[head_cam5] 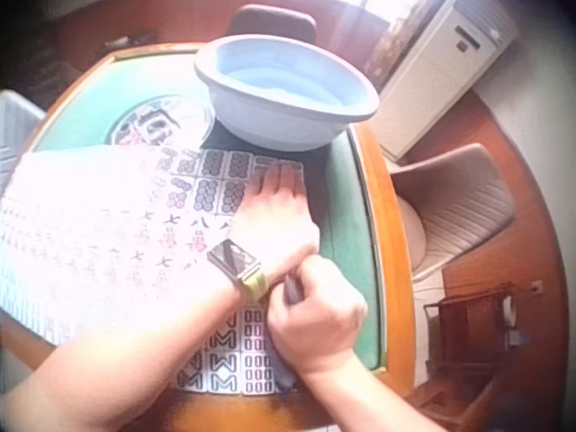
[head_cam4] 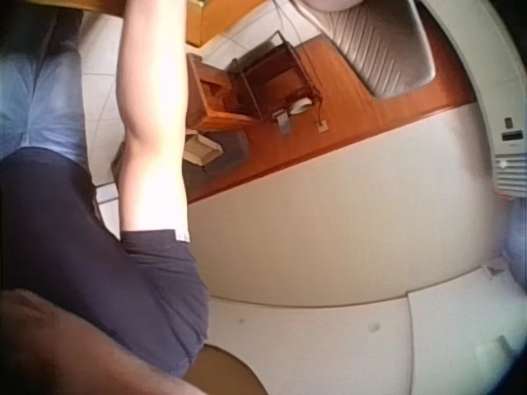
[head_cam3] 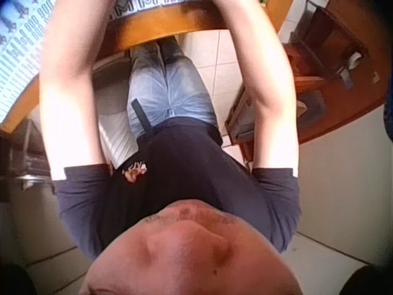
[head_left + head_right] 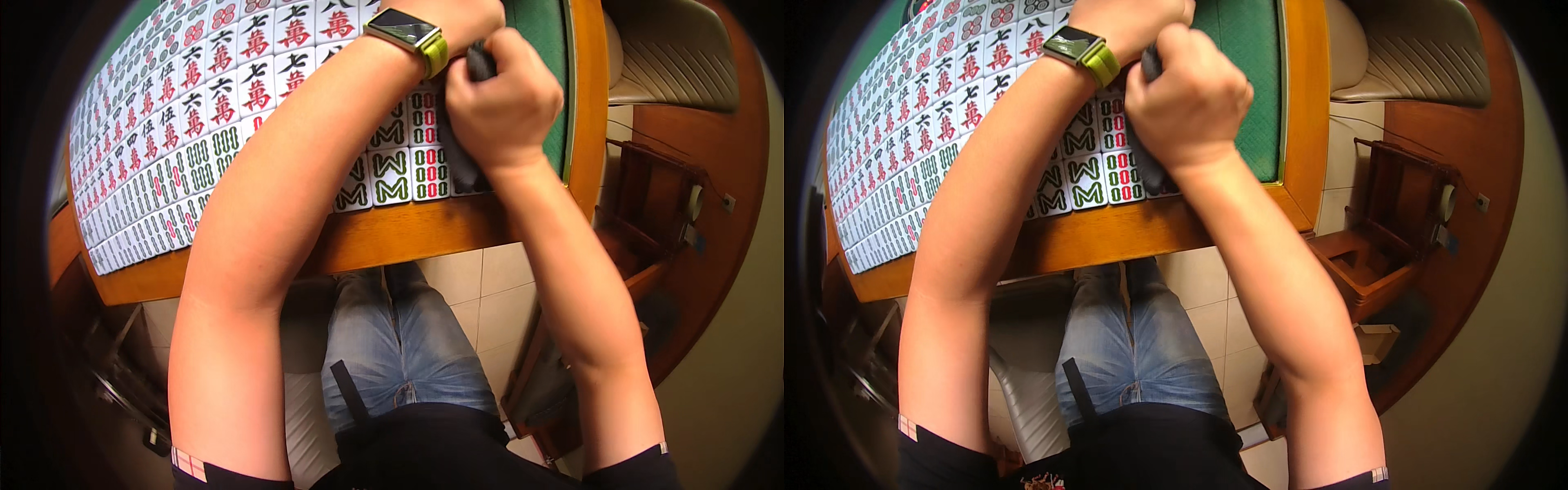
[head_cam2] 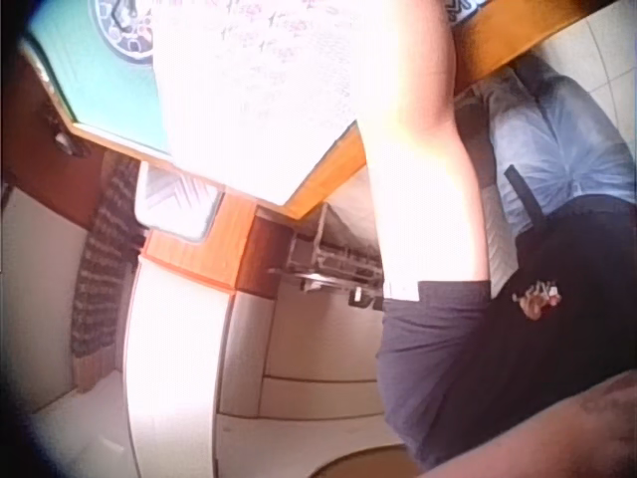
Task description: The person wipes mahjong tiles on a green table using a cloth, then rinses the cloth in a bucket of water. The person arranges the tiles into rows and stacks them on the table.
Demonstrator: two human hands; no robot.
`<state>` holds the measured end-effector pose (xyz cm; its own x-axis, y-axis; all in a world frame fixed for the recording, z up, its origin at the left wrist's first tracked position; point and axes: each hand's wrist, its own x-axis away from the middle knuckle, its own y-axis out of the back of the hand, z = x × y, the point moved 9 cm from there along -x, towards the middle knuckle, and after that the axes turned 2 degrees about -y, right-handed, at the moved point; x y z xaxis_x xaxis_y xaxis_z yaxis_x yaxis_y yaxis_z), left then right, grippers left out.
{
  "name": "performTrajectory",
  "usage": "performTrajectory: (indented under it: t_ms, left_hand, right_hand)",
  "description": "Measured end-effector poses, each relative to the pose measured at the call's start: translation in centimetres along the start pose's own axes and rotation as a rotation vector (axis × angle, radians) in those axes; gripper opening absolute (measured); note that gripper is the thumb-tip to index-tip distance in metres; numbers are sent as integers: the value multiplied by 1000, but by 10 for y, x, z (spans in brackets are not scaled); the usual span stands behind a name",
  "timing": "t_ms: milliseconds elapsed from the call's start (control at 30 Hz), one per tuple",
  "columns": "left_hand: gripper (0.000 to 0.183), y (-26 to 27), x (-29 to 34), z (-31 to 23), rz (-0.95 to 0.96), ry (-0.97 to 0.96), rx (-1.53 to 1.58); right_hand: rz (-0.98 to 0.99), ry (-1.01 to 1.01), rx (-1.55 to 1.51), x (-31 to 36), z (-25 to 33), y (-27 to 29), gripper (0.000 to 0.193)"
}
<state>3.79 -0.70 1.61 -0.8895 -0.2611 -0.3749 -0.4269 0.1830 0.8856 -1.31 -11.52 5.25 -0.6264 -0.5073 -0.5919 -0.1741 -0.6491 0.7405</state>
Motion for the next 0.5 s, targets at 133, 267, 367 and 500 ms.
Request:
performTrajectory:
  t_ms: [133, 267, 367, 500]
  left_hand:
    - [63, -2, 3, 1, -7, 31, -73]
    - [66, -5, -4, 1, 46, 24, 4]
    - [68, -6, 3, 5, 15, 9, -40]
    - [62, -7, 1, -1, 75, -17, -47]
  right_hand:
    - [144, -39, -126, 48, 18, 24, 28]
    - [21, 51, -54, 1, 9, -3, 24]
    - [34, 21, -106, 24, 10, 14, 27]
    - [126, 107, -235, 26, 15, 14, 28]
